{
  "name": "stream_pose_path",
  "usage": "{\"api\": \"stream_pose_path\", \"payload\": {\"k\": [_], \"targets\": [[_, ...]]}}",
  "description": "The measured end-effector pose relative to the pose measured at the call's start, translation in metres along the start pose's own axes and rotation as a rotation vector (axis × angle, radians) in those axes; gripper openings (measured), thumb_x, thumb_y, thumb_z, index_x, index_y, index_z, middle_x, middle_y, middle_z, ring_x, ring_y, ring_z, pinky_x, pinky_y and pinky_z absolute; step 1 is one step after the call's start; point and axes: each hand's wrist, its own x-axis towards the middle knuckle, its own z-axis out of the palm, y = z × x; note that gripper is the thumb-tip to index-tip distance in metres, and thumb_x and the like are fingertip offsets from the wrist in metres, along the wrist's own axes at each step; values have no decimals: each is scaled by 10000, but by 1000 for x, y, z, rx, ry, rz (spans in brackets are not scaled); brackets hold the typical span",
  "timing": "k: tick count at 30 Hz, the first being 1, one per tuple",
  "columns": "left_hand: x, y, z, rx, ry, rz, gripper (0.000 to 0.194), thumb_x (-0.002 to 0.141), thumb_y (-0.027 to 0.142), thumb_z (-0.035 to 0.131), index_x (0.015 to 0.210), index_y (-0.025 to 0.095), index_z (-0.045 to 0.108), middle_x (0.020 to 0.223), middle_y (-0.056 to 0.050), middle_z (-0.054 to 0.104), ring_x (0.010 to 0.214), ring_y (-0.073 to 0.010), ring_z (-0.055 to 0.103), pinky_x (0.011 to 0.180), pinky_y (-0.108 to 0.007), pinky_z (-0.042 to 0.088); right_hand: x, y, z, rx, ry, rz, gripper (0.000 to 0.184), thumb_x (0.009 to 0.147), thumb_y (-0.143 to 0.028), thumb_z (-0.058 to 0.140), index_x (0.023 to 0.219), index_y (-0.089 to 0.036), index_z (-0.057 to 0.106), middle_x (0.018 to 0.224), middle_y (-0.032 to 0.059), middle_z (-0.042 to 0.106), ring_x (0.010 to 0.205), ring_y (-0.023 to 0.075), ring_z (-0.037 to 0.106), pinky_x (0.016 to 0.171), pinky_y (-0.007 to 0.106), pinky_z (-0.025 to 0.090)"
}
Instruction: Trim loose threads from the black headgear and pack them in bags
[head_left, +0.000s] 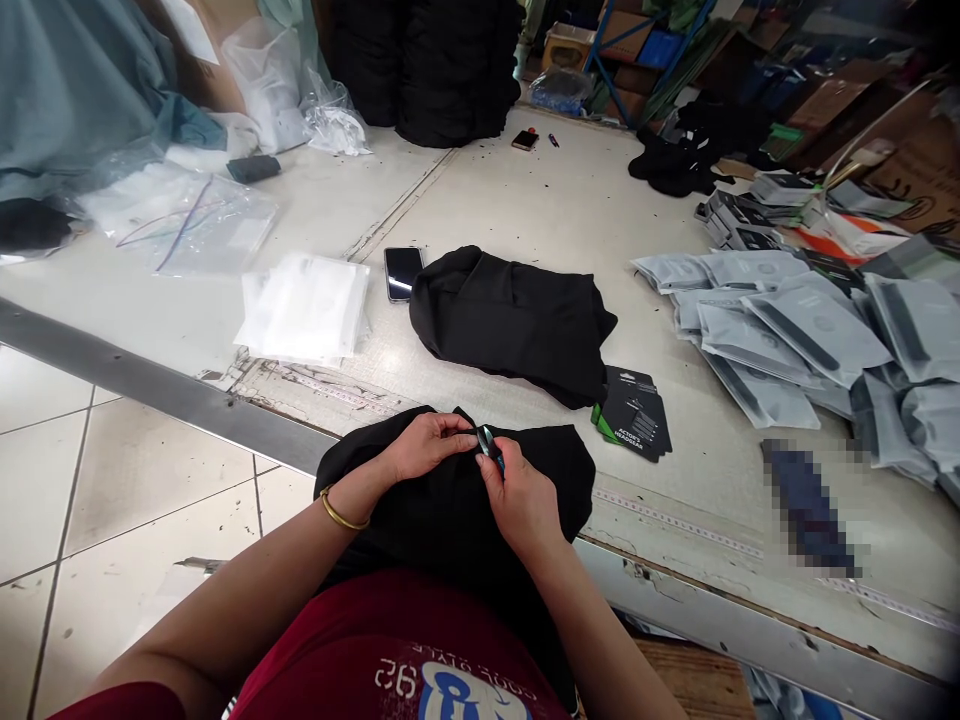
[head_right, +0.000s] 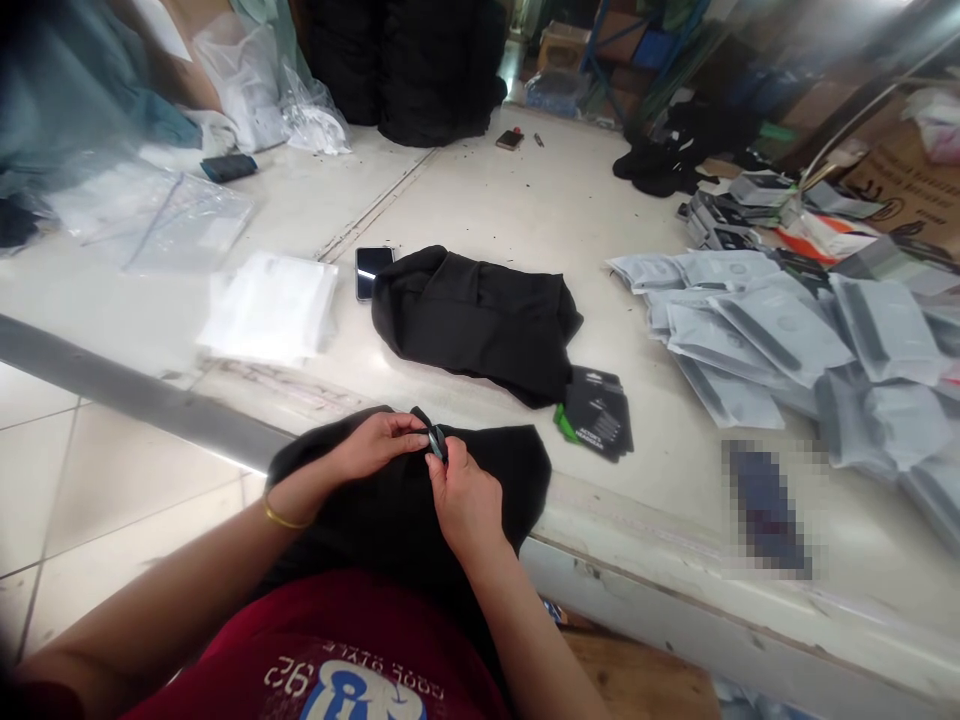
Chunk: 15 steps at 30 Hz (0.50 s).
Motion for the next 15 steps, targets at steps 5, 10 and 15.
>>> {"api": "stream_pose_path", "payload": {"k": [5, 10, 15], "targets": [[-1, 1, 0, -5, -3, -20, 278, 780, 407, 592, 849, 144, 650, 682, 3, 569, 632, -126, 492, 619, -245, 411, 1, 1, -4, 84, -17, 29, 296, 927, -387, 356, 1014, -183, 553, 808, 89, 680, 673, 231, 640, 560, 295, 401], [-2, 2, 1, 11, 9, -23, 291, 775, 429, 593, 839, 149, 637, 644, 12, 538, 606, -122, 475, 575, -236, 392, 0, 14, -17, 392, 37, 190, 322, 887, -442, 433, 1077, -203, 534, 850, 59, 667, 730, 201, 621, 673, 317, 462], [0, -3, 1, 28, 10, -16, 297, 749, 424, 635, 874, 155, 639, 690, 6, 571, 631, -128, 498, 599, -240, 405, 4, 15, -21, 696, 105, 277, 310, 857, -445, 485, 1069, -224, 533, 859, 28, 640, 715, 156, 603, 697, 296, 485]]}}
